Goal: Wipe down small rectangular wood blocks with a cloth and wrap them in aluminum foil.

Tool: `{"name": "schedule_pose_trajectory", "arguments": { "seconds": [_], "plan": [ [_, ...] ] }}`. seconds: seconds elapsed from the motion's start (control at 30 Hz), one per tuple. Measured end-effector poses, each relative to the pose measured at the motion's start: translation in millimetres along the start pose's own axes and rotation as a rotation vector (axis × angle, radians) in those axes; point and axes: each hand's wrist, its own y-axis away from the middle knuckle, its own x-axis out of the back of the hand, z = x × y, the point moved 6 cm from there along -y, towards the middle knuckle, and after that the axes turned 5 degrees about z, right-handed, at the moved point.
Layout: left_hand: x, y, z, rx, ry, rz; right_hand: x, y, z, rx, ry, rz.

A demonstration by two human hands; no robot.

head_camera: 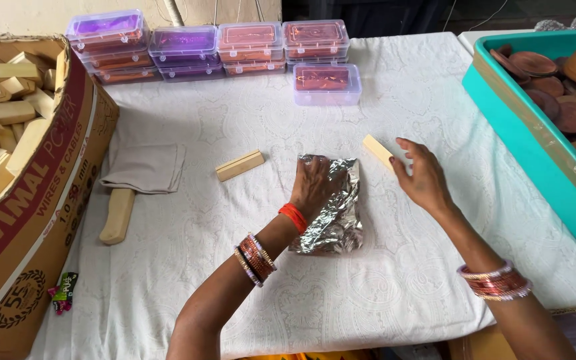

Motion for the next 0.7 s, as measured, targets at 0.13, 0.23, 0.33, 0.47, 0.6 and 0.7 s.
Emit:
{"name": "schedule_pose_trajectory", "arguments": {
  "seconds": [0.13, 0.23, 0.33, 0.47, 0.6, 0.7],
  "plan": [
    [-16.3, 20.8, -16.5, 0.077, 0.255, 0.084, -33.1, -5.3, 38.2, 0.11, 0.462, -0.002],
    [-7.4, 34.2, -26.6, 0.093, 0.362, 0.096, -43.9, -10.8, 45.9, 0.095, 0.585, -0.029],
    [2.7, 39.2, -30.1, 0.111, 0.349, 0.046, -44.0, -21.5, 34.2, -0.066, 0.486, -0.072],
    [-6.7, 35.6, -20.4, 0.126, 0.312, -0.039, -68.3, -26.4, 8.7, -0.375, -0.083, -0.178],
    [-11.9, 37.5, -15.8, 0.175, 0.259, 0.027, -101.6, -23.0, -40.0, -0.188, -0.564, -0.236],
    [-2.3, 43.2, -17.4, 0.187, 0.256, 0.029, -123.2, -12.6, -53.8, -0.14, -0.766, -0.372]
  ]
}}
